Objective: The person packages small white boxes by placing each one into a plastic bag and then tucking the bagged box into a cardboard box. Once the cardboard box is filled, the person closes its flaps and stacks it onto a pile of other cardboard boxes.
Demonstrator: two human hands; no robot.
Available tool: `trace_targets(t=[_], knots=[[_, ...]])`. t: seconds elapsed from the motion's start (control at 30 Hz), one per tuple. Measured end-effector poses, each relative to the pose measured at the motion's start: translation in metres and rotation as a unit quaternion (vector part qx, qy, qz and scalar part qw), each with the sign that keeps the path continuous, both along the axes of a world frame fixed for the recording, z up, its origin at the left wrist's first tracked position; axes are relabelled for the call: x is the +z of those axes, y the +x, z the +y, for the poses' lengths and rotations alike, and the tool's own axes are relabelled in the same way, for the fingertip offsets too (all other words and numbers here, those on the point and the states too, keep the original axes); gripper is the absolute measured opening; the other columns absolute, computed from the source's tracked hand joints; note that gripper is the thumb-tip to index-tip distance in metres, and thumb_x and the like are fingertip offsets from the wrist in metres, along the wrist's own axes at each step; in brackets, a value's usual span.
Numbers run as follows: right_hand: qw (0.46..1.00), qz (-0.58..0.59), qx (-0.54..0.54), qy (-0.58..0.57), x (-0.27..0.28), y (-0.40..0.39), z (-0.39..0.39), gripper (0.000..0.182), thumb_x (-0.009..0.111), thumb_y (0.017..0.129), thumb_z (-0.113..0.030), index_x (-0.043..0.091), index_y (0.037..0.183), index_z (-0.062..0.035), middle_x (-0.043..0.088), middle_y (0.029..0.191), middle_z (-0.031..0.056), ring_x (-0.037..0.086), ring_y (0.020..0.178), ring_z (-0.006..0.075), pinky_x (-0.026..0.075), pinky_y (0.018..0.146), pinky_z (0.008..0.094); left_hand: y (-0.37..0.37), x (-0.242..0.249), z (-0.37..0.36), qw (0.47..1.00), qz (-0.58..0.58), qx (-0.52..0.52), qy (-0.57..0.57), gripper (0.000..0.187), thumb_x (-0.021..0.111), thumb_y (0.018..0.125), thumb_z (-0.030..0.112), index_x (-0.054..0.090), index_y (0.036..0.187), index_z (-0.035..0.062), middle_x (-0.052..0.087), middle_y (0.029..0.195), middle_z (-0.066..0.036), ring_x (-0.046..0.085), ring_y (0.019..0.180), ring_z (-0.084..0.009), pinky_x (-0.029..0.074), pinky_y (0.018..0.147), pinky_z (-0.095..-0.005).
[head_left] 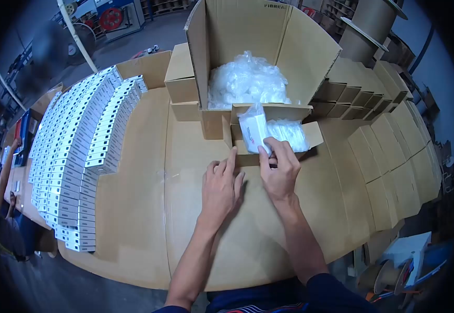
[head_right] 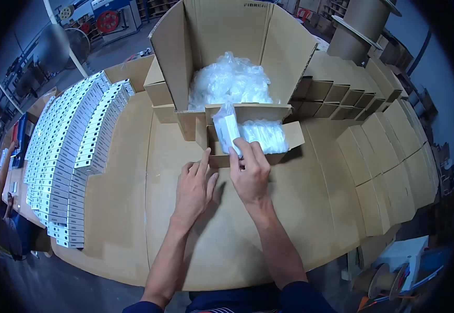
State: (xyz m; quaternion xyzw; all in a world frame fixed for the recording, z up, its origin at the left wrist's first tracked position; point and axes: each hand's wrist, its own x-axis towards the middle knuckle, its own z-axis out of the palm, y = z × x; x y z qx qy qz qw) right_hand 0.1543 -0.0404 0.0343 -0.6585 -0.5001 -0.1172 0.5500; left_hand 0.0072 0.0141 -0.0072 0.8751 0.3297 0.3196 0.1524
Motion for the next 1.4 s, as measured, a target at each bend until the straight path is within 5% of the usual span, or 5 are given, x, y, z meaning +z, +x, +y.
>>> trace_targets(t=[0.7,0.9,1.0,1.23,1.4], knots=[[0.955,-0.073,-0.081,-0.276,-0.014,-0.008,0.029,0.017,0.065,0.095,-0.014,0.071,0.094,0.0023,0.060,0.106,0.0183,0.069,0.084,0.0391,0.056,0.074,0.0505,-0.008,0.002,0.005,1.000,0.026,-0.006,0.005,0.066,0.073,0.089,0.013,0.052,0.151,0.0125,0.066,0.115,-0.011,0.060,0.110,-0.0307,0.046,0.099,-0.0446],[0.952,-0.116,-0.073,-0.272,-0.018,-0.040,0.001,0.065,0.068,0.094,-0.014,0.043,0.153,-0.0015,0.025,0.163,0.0285,0.042,0.140,0.0476,0.044,0.105,0.0536,-0.057,0.011,0.000,0.997,-0.039,0.007,-0.066,0.074,0.074,0.088,0.015,0.045,0.155,0.0108,0.062,0.127,-0.020,0.061,0.113,-0.0364,0.048,0.101,-0.0459],[0.990,-0.090,-0.048,-0.100,-0.006,-0.075,0.007,0.069,0.065,0.086,-0.001,0.042,0.151,0.0009,0.032,0.159,0.0282,0.043,0.138,0.0462,0.039,0.111,0.0511,-0.109,0.012,0.000,0.990,-0.052,0.095,-0.092,0.067,0.073,0.090,0.013,0.048,0.152,0.0073,0.061,0.130,-0.022,0.060,0.118,-0.0389,0.047,0.105,-0.0465],[0.879,-0.171,0.392,-0.210,-0.022,-0.175,0.110,0.059,0.059,0.087,-0.004,0.048,0.144,0.0021,0.050,0.148,0.0216,0.046,0.137,0.0418,0.040,0.112,0.0502,-0.233,0.005,0.052,0.948,-0.054,0.314,-0.006,0.061,0.070,0.089,0.008,0.048,0.145,0.0000,0.055,0.137,-0.023,0.053,0.126,-0.0416,0.043,0.109,-0.0483],[0.858,-0.242,0.396,-0.221,-0.027,-0.238,0.204,0.055,0.056,0.094,-0.009,0.046,0.148,-0.0051,0.042,0.158,0.0157,0.041,0.142,0.0405,0.040,0.111,0.0569,-0.269,-0.002,0.112,0.942,-0.013,0.330,0.068,0.067,0.069,0.088,0.007,0.043,0.150,0.0010,0.049,0.149,-0.020,0.046,0.136,-0.0412,0.039,0.114,-0.0489]])
